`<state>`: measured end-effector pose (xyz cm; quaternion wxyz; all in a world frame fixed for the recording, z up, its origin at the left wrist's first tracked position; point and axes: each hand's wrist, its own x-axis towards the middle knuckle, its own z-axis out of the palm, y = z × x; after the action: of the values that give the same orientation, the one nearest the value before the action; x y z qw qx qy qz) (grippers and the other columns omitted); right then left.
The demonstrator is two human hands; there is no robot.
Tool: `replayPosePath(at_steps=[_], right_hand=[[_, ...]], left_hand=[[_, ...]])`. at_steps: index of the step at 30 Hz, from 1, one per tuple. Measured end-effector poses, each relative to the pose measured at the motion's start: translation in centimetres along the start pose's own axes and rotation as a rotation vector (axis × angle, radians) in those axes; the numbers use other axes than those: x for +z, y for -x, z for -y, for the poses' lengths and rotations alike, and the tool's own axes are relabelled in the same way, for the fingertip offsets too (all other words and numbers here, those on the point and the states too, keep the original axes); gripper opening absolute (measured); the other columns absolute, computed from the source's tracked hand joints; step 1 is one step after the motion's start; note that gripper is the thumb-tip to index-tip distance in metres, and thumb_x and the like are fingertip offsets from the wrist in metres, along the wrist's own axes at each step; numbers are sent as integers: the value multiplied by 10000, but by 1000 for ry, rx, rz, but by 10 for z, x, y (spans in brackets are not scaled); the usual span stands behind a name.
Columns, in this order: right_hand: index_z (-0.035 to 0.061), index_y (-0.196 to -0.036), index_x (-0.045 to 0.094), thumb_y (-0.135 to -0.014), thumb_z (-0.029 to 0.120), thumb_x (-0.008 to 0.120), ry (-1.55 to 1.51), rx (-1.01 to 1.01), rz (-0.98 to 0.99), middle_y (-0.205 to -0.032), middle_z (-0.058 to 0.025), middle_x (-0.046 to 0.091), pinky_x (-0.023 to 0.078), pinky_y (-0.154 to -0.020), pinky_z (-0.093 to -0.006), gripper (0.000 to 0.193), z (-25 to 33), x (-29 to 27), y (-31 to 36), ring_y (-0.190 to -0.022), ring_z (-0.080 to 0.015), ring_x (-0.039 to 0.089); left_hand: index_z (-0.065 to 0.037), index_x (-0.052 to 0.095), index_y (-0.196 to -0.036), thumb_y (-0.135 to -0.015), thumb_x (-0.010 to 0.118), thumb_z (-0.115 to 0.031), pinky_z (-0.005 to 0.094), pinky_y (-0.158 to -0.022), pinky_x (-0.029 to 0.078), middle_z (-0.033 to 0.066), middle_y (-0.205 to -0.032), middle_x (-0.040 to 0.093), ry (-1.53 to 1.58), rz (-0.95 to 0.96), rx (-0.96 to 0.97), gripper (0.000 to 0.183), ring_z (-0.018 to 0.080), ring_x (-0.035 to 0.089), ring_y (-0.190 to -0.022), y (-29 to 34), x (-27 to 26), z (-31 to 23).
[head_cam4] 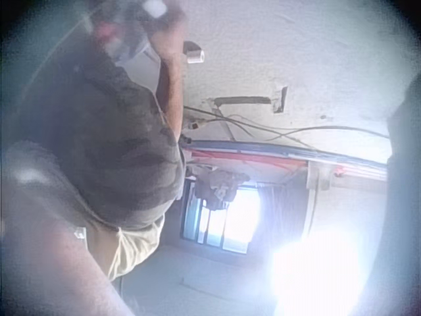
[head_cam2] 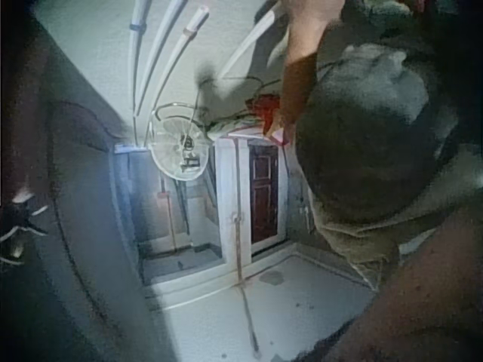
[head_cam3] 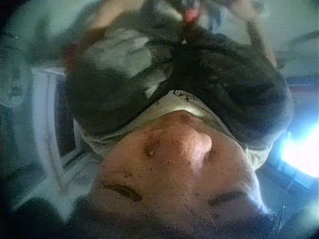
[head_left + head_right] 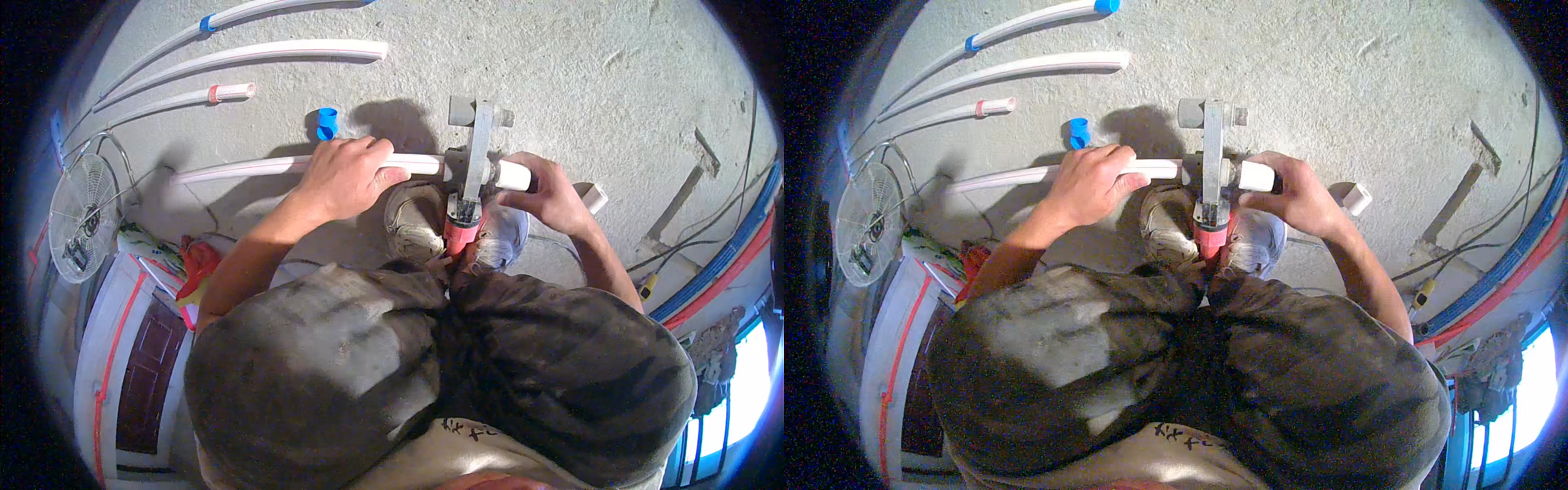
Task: The person sits on the floor and uses a pipe fusion tool to heat and join white PVC pipes with elbow fittings. They repeatedly pick up pipes, insert them into the tool, and connect them to fittings, occasionally using pliers to adjust the components.
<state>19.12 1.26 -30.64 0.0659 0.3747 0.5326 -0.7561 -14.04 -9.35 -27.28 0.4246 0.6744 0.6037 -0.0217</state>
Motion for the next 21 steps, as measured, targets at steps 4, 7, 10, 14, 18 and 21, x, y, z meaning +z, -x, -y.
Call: replayPosePath(at_steps=[4, 7, 10, 14, 18, 21], right_hand=[[0, -997, 694, -817, 160, 878, 176, 123, 9, -915, -26, 659, 501, -758, -317, 303, 1, -2, -11, -860, -104, 583], [14, -918, 677, -817, 179, 880, 66, 105, -104, -820, -5, 628, 487, -710, -318, 280, 5, -1, -1, -799, -95, 560], [40, -912, 695, -758, 147, 940, -137, 87, -151, -866, -3, 665, 496, -721, -291, 308, 22, -18, 25, -806, -92, 585], [21, -914, 710, -757, 270, 926, -454, -278, 349, -820, -77, 679, 497, -607, -373, 366, 98, -14, 36, -740, -206, 655], [10, -952, 678, -926, 253, 763, -446, -694, 743, -869, -138, 629, 463, -501, -404, 259, 150, -11, 9, -658, -334, 648], [3, -1012, 686, -892, 145, 791, -456, -733, 677, -956, -145, 646, 519, -557, -389, 213, 146, -4, 9, -719, -337, 695]], left_hand=[[-59, 624, -862, -970, 673, -444, 500, -667, 535, 160, -800, 687, 51, 6, 7, 403, 395, 698, -774, -4, -6, -3], [-63, 626, -855, -944, 709, -408, 491, -652, 534, 153, -801, 689, 91, -23, -16, 366, 385, 699, -773, -3, -7, -3], [-67, 622, -865, -931, 728, -378, 483, -635, 528, 153, -798, 683, 63, -74, -76, 335, 386, 691, -757, 8, -9, 9], [-67, 603, -868, -933, 730, -343, 496, -626, 510, 151, -771, 658, 49, -89, -77, 310, 405, 669, -730, 22, -10, 18], [-50, 605, -914, -947, 709, -389, 514, -655, 510, 178, -782, 659, 3, -44, -104, 357, 415, 677, -761, 19, -4, 15], [-46, 613, -931, -950, 702, -409, 522, -679, 513, 170, -798, 672, 21, 4, -96, 374, 410, 682, -770, 23, -6, 18]])
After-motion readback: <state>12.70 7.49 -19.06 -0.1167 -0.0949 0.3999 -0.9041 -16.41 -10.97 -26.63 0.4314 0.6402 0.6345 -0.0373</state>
